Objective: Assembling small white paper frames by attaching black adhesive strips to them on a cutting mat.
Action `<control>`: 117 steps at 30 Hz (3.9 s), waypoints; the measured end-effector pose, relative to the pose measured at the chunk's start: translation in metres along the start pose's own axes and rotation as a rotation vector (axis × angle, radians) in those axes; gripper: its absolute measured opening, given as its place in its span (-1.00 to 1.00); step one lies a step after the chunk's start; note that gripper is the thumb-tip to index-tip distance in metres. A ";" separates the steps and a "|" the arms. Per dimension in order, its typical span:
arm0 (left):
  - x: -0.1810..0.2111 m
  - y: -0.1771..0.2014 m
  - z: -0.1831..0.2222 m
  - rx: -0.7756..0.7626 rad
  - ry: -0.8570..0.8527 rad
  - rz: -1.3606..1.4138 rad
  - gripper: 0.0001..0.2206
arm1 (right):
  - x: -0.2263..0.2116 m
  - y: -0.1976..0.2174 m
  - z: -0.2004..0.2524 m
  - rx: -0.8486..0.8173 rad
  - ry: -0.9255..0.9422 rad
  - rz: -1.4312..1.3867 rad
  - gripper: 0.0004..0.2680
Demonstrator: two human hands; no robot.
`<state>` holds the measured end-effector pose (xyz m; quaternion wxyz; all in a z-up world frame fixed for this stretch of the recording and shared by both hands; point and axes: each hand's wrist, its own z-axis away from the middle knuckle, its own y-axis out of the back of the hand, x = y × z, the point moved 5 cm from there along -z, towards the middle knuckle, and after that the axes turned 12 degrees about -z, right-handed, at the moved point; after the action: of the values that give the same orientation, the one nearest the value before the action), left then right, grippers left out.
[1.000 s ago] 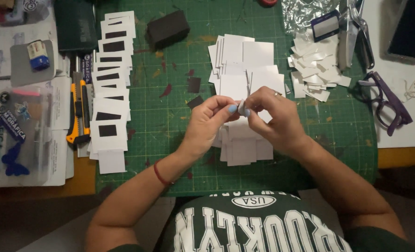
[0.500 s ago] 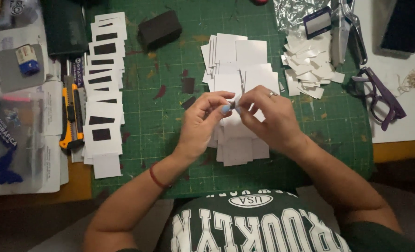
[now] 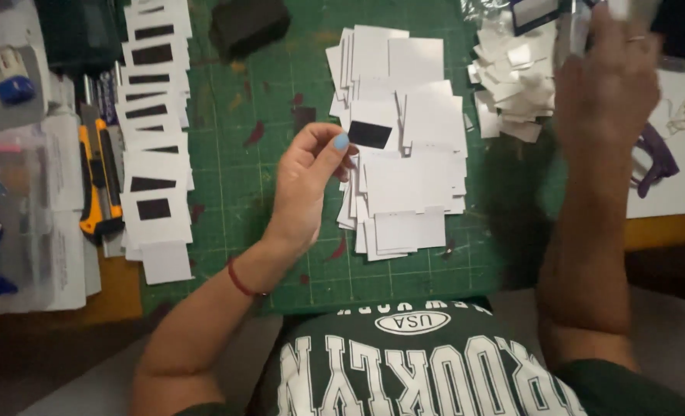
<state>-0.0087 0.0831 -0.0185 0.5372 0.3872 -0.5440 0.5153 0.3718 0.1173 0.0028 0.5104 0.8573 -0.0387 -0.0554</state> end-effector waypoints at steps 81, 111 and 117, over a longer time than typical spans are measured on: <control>-0.002 -0.014 0.027 -0.330 -0.584 -1.756 -0.02 | -0.158 0.016 0.065 -0.511 0.478 -0.731 -0.93; 0.007 -0.016 0.029 -0.324 -0.626 -1.670 -0.06 | -0.156 0.028 0.061 -0.561 0.464 -0.573 -0.76; 0.017 -0.018 0.029 -0.360 -0.635 -1.426 -0.14 | -0.154 0.037 0.057 -0.786 0.377 -0.884 -0.91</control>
<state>0.0013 0.0540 0.0044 0.6109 0.6772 -0.3673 -0.1824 0.2111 0.0688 0.0166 0.7146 0.5354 0.4340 -0.1194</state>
